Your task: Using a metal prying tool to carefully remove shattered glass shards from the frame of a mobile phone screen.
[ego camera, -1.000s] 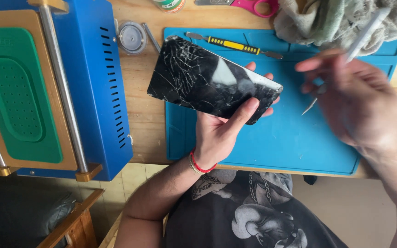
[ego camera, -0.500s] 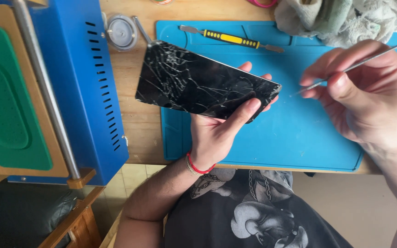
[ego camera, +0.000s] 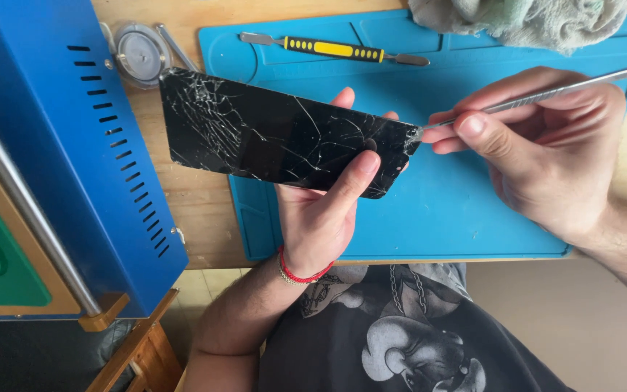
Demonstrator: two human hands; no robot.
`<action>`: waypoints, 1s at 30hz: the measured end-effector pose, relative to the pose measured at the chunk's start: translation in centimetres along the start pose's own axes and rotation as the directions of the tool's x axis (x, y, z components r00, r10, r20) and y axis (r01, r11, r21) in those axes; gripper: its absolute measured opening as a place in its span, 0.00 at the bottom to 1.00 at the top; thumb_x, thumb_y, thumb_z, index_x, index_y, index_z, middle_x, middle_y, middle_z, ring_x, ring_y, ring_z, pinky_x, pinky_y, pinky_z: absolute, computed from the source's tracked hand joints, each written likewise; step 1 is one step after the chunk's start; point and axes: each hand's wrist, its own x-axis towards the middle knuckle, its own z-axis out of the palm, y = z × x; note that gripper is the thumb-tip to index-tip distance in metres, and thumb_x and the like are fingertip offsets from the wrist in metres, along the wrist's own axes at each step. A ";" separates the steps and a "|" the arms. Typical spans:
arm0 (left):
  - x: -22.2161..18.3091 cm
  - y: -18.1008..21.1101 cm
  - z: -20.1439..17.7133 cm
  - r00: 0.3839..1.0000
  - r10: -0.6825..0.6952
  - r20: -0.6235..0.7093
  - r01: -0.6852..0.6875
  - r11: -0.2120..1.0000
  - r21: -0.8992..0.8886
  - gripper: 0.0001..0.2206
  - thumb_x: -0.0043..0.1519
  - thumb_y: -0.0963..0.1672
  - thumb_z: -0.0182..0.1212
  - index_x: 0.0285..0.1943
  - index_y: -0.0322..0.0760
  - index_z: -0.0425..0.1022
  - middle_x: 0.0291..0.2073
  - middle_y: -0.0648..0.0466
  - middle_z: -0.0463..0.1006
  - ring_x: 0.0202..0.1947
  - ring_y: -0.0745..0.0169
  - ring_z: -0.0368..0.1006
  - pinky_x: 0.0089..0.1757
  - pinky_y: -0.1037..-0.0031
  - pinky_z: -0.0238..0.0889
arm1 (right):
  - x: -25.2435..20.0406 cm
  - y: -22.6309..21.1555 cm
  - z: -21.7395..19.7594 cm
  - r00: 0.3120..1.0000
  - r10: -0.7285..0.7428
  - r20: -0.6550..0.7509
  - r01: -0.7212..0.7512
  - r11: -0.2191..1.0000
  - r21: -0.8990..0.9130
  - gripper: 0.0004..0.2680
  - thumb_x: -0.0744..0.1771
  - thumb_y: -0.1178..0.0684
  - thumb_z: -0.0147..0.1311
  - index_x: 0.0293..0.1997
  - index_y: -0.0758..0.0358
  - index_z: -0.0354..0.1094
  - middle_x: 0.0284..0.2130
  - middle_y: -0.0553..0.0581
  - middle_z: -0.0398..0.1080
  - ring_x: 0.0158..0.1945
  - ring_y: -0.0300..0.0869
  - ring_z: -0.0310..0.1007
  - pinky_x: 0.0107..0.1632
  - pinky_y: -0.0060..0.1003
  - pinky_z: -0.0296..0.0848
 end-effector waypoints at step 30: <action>-0.2 0.6 0.7 1.000 0.014 0.004 -0.014 0.996 0.088 0.21 0.75 0.38 0.67 0.76 0.28 0.70 0.71 0.41 0.77 0.65 0.33 0.82 0.70 0.43 0.79 | 1.5 -3.7 0.6 0.983 0.085 0.161 -0.038 0.961 -0.275 0.05 0.75 0.66 0.55 0.48 0.84 0.68 0.44 0.76 0.78 0.46 0.54 0.86 0.53 0.40 0.88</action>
